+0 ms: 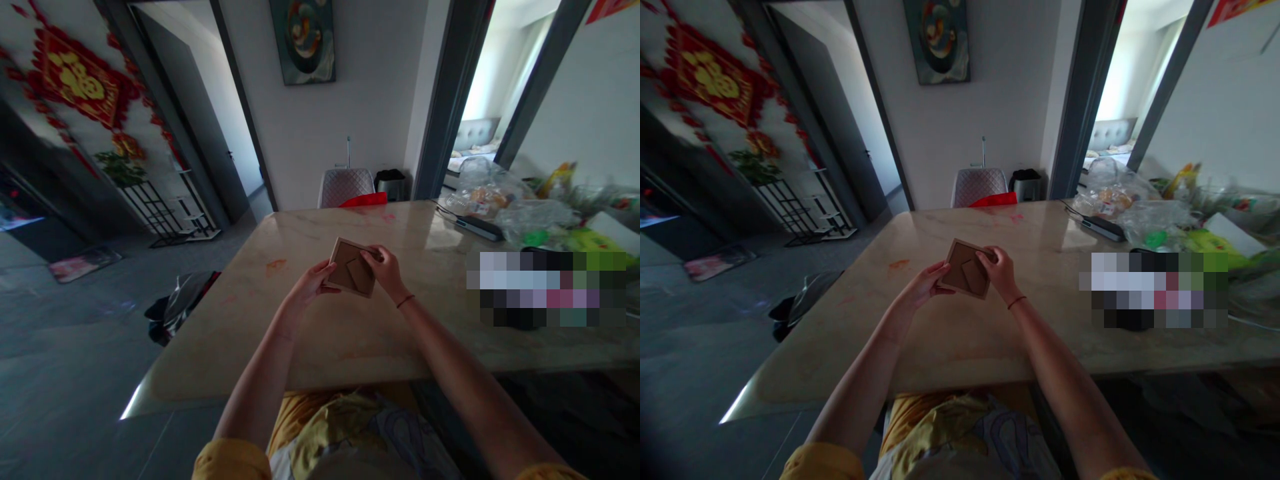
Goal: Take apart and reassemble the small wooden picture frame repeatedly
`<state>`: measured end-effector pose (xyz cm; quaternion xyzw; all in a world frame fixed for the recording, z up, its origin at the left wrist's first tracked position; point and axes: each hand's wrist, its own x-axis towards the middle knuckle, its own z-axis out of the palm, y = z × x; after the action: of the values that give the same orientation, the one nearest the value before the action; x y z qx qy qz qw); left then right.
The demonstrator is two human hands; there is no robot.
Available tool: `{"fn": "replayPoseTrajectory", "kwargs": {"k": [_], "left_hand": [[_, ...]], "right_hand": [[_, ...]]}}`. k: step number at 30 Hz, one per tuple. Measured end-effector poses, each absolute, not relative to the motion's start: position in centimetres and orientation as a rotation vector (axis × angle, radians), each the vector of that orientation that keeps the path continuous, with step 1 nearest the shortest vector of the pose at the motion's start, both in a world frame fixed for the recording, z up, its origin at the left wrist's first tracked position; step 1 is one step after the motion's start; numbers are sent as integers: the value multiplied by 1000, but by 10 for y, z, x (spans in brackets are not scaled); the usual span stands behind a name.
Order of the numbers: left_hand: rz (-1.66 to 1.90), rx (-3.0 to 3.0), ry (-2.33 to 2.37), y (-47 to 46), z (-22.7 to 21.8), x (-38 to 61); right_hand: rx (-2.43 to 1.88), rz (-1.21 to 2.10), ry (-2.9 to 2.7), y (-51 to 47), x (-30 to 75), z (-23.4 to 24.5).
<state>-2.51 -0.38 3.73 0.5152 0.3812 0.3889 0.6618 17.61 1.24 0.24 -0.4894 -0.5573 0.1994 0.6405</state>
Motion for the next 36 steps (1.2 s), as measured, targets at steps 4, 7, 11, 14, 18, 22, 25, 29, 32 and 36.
{"fn": "replayPoseTrajectory", "kwargs": {"k": [4,7,11,14,18,22,25,29,32,36], "left_hand": [[886,1142,879,-4,37,-24],[873,1139,876,-3,37,-25],[872,1149,912,-1,35,-26],[870,1162,912,0,33,-28],[862,1168,897,0,31,-29],[851,1151,924,1,31,-29],[851,1144,940,1,31,-29],[854,1124,918,1,31,-30],[866,1119,907,1,31,-30],[881,1097,910,1,30,-29]], "right_hand": [[-1115,340,-1365,7,178,6],[-1171,249,-1516,4,181,9],[-1266,140,-1716,1,186,10],[-1312,95,-1785,0,186,11],[-1334,46,-1813,-2,185,11],[-1309,52,-1810,-3,185,12],[-1308,62,-1790,-3,185,11],[-1312,96,-1764,-2,185,9],[-1277,166,-1683,1,184,7],[-1228,193,-1546,2,180,9]]}}
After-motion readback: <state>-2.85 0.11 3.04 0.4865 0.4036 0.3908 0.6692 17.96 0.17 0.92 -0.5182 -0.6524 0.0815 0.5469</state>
